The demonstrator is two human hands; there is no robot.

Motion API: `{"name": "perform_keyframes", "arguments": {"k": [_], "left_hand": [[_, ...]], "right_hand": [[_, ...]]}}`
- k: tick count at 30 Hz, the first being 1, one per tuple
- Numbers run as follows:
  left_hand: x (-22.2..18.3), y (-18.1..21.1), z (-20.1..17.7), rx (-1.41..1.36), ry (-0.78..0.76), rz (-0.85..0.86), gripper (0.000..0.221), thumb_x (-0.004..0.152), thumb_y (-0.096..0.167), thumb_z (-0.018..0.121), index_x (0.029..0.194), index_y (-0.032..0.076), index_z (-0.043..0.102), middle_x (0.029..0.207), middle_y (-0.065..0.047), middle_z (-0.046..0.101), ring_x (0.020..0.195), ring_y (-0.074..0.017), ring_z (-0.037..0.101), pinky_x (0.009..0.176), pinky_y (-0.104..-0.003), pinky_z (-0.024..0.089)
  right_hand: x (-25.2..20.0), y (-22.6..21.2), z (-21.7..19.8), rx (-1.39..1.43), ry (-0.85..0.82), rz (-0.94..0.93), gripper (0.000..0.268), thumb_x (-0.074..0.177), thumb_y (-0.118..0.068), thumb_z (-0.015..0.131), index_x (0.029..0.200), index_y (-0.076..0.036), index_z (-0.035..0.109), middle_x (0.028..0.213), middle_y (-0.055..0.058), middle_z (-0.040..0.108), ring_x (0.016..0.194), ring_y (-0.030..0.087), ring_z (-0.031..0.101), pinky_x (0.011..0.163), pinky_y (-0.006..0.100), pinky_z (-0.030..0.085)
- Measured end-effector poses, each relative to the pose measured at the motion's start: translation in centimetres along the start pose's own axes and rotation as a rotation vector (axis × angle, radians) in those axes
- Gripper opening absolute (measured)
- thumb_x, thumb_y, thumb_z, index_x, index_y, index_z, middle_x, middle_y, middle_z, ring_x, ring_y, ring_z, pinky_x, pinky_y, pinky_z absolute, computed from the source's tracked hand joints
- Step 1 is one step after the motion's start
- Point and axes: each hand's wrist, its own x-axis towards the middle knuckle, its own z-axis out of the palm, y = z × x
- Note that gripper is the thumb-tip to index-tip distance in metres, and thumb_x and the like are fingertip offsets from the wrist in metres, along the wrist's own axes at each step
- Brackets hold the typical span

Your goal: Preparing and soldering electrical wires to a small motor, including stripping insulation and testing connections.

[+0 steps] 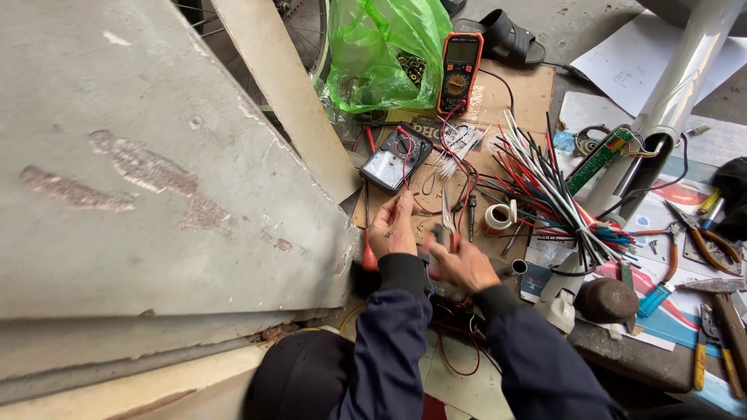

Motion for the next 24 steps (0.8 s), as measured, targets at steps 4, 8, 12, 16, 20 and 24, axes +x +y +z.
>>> {"name": "perform_keyframes", "arguments": {"k": [4,8,12,16,20,24], "left_hand": [[-8.1,4.8,-3.0,0.060,-0.061,-0.007,0.022,0.091,0.045,0.092,0.100,0.025,0.088,0.067,0.002,0.073,0.067,-0.0061,0.061,0.061,-0.023,0.052],[-16.1,5.5,-7.2,-0.100,-0.122,-0.162,0.023,0.099,0.039,0.088,0.093,0.017,0.084,0.063,-0.003,0.060,0.048,-0.0081,0.045,0.040,-0.022,0.035],[-18.4,4.0,-9.1,-0.288,-0.279,-0.386,0.030,0.107,0.035,0.082,0.087,0.017,0.069,0.065,-0.001,0.051,0.040,-0.0078,0.022,0.035,-0.023,0.016],[-21.4,5.8,-8.9,-0.346,-0.394,-0.464,0.042,0.111,0.033,0.074,0.078,0.016,0.054,0.064,0.005,0.039,0.042,-0.0027,0.019,0.037,-0.019,0.014],[-21.8,2.7,-9.3,-0.376,-0.456,-0.406,0.039,0.112,0.035,0.072,0.083,0.016,0.054,0.063,0.005,0.040,0.038,-0.0042,0.022,0.035,-0.019,0.015],[-22.3,2.6,-9.7,-0.382,-0.458,-0.400,0.040,0.112,0.035,0.072,0.081,0.015,0.055,0.062,0.006,0.036,0.038,-0.0027,0.020,0.034,-0.017,0.015]], "right_hand": [[-0.9,-2.6,-0.9,-0.112,0.038,-0.236,0.083,0.102,-0.061,0.064,0.160,-0.002,0.055,0.143,0.034,0.069,0.141,0.053,0.060,0.124,0.064,0.044],[-12.3,-3.9,-3.1,0.300,0.270,-0.315,0.039,0.110,-0.043,0.066,0.139,-0.021,0.079,0.096,0.011,0.085,0.111,0.025,0.075,0.104,0.044,0.053],[-21.0,-1.5,-3.3,0.511,0.211,-0.201,0.032,0.113,-0.037,0.063,0.127,-0.019,0.086,0.110,0.010,0.087,0.113,0.018,0.076,0.114,0.040,0.055],[-23.7,2.7,-2.4,0.657,0.123,-0.195,0.036,0.110,-0.029,0.067,0.130,-0.003,0.082,0.113,0.019,0.086,0.110,0.025,0.078,0.110,0.047,0.060],[-24.6,4.9,-1.1,0.695,-0.037,-0.221,0.052,0.095,-0.017,0.083,0.142,0.001,0.072,0.118,0.021,0.083,0.108,0.026,0.075,0.105,0.050,0.061],[-24.0,7.2,-0.2,0.757,-0.040,-0.241,0.045,0.095,-0.011,0.085,0.136,0.003,0.072,0.114,0.018,0.082,0.104,0.021,0.077,0.097,0.043,0.063]]}}
